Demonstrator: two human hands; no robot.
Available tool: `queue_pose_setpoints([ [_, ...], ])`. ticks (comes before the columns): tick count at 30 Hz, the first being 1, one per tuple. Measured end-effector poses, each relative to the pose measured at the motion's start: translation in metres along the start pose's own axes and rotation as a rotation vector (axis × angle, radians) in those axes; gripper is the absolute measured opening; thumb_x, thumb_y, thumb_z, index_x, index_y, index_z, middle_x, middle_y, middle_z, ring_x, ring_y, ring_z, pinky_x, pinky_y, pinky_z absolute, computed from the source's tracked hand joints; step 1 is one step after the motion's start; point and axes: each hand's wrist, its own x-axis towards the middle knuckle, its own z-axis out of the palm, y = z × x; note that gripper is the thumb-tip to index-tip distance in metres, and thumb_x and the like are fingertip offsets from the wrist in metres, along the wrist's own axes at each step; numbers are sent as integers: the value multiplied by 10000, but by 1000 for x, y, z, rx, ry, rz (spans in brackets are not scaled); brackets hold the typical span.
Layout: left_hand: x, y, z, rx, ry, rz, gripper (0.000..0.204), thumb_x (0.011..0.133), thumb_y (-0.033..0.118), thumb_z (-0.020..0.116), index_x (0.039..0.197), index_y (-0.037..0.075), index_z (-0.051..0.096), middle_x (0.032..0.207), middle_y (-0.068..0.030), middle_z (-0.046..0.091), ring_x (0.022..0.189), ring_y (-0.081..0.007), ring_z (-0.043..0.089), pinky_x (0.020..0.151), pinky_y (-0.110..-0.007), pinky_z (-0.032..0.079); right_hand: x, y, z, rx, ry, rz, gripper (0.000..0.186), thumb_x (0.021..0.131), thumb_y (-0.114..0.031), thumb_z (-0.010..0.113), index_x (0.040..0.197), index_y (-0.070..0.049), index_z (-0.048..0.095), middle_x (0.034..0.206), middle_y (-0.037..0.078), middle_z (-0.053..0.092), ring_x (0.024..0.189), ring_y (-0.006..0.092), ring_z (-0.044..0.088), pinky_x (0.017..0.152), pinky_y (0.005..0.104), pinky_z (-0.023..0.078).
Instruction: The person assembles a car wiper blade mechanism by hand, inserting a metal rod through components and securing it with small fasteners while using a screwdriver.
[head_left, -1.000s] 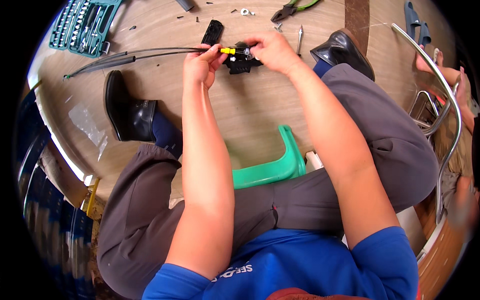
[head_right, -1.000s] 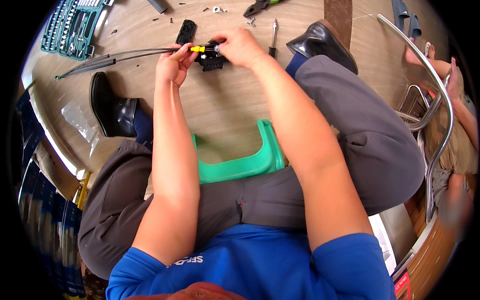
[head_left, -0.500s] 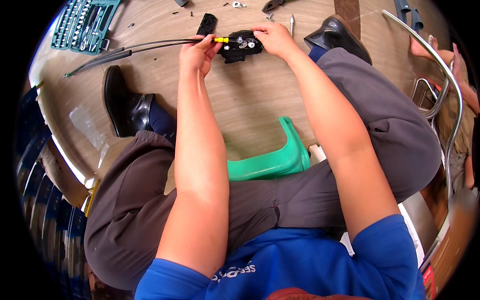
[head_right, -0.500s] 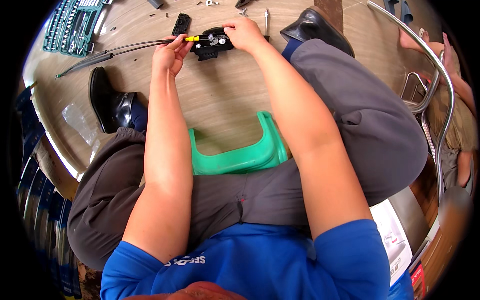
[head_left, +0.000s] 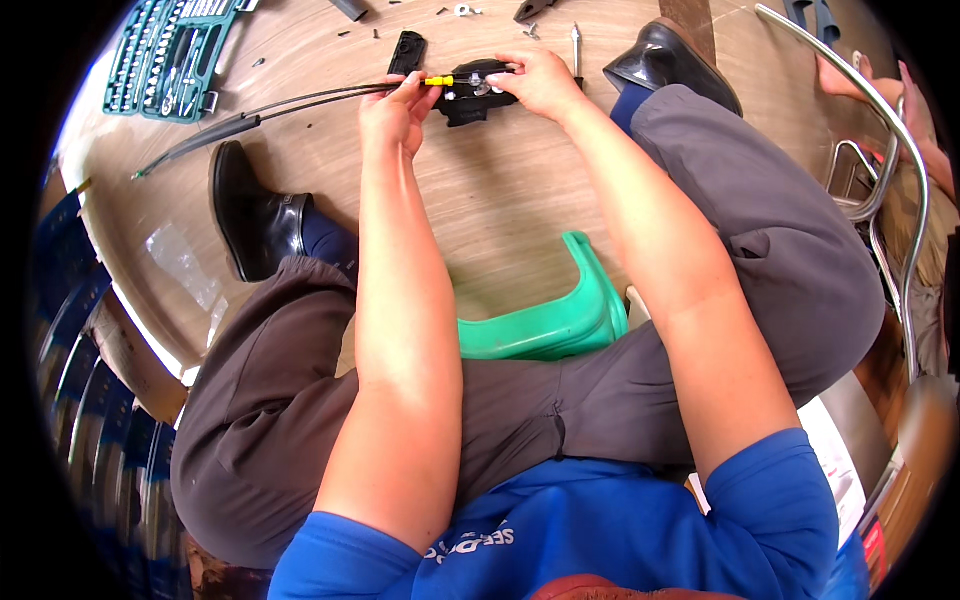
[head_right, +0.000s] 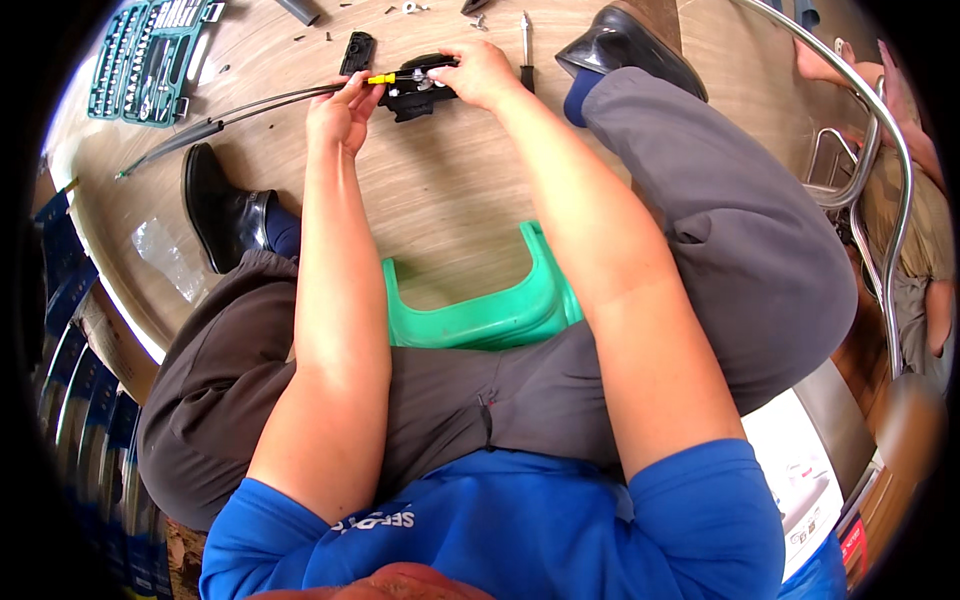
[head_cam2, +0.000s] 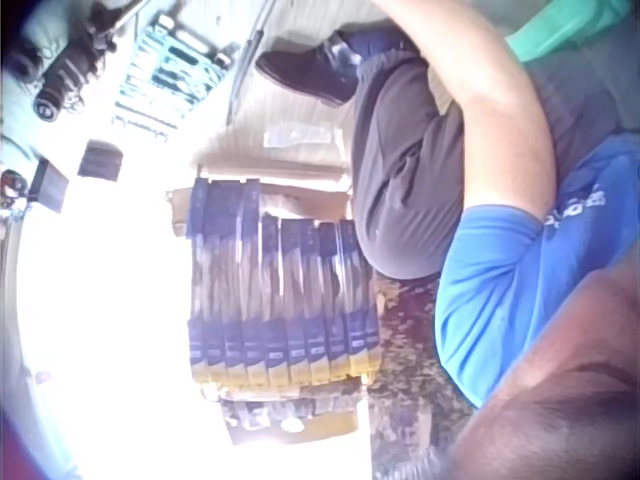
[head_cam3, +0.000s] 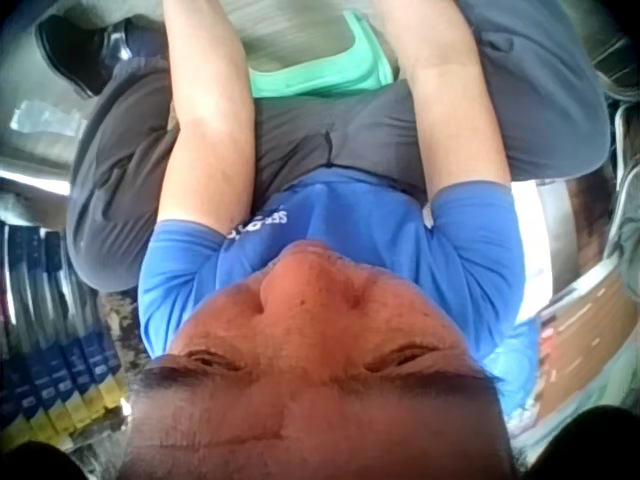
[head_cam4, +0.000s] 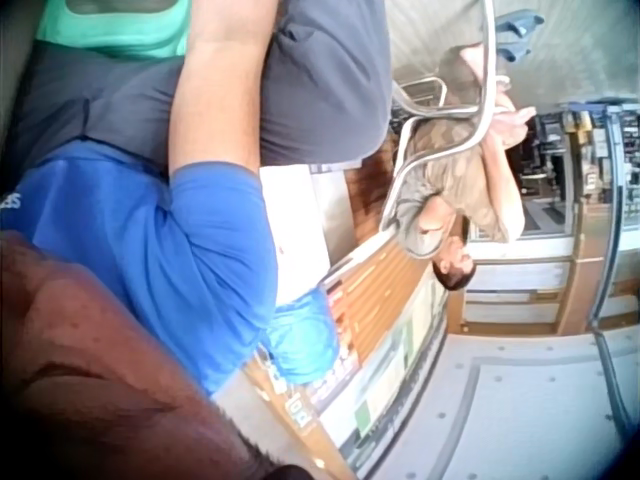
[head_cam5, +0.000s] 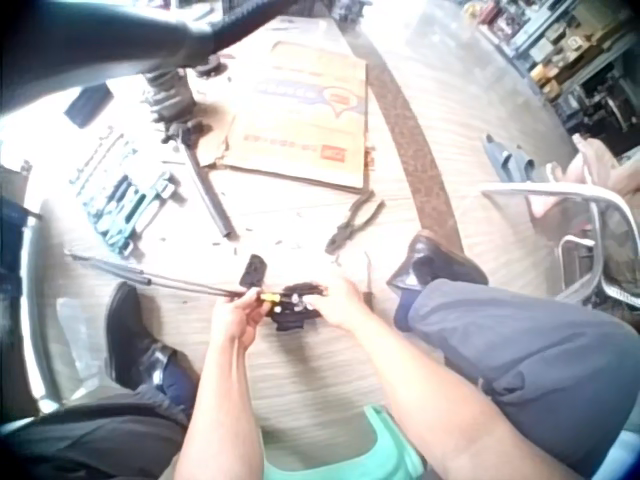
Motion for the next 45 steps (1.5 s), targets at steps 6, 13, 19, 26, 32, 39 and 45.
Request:
queue_pose_setpoints([
  [6,-7,-4,4,2,-2,25,100,893,-66,574,927,11,519,956,-204,658,889,-343,674,767,-434,621,-3,-10,1,-47,37,-18,471,751,-303,765,1119,-23,673,1091,173,668,1023,308,638,901,376,496],
  [13,-4,-5,2,9,9,18,77,901,-60,563,910,6,526,955,-198,658,908,-336,673,786,-433,619,-10,-13,4,-100,114,-100,534,728,-353,772,1084,28,661,1073,203,652,1035,338,614,913,386,485],
  [19,-3,-6,-7,-30,-54,-5,86,900,-71,555,914,12,538,971,-195,652,919,-325,671,798,-440,614,-13,-20,5,-138,138,-155,568,719,-369,777,1089,44,652,1066,225,644,1055,344,600,937,390,473],
  [26,-4,-7,5,-52,-43,2,110,878,-69,600,927,18,556,894,-149,642,824,-283,673,746,-411,623,-13,-19,6,-126,158,-114,562,717,-384,782,1075,33,659,1098,224,635,1077,343,590,946,397,465],
  [32,0,-7,0,-33,-40,7,107,876,-62,609,918,26,566,887,-151,642,817,-275,673,739,-405,623,-13,-24,3,-111,120,-115,508,717,-394,784,1027,-6,679,1039,216,647,1034,350,602,919,408,473],
  [39,4,-14,-6,-89,-113,11,102,880,-57,606,922,23,560,898,-138,640,820,-253,666,732,-362,618,-8,-23,7,-154,133,-134,509,711,-431,786,966,-4,678,1011,210,648,1008,347,608,896,410,484],
  [45,5,-18,-18,-79,-165,32,105,889,-33,609,916,67,594,916,-103,658,824,-211,656,680,-308,592,-11,-35,14,-219,169,-37,545,699,-463,790,975,-9,667,1021,210,639,1021,348,591,898,409,483],
])
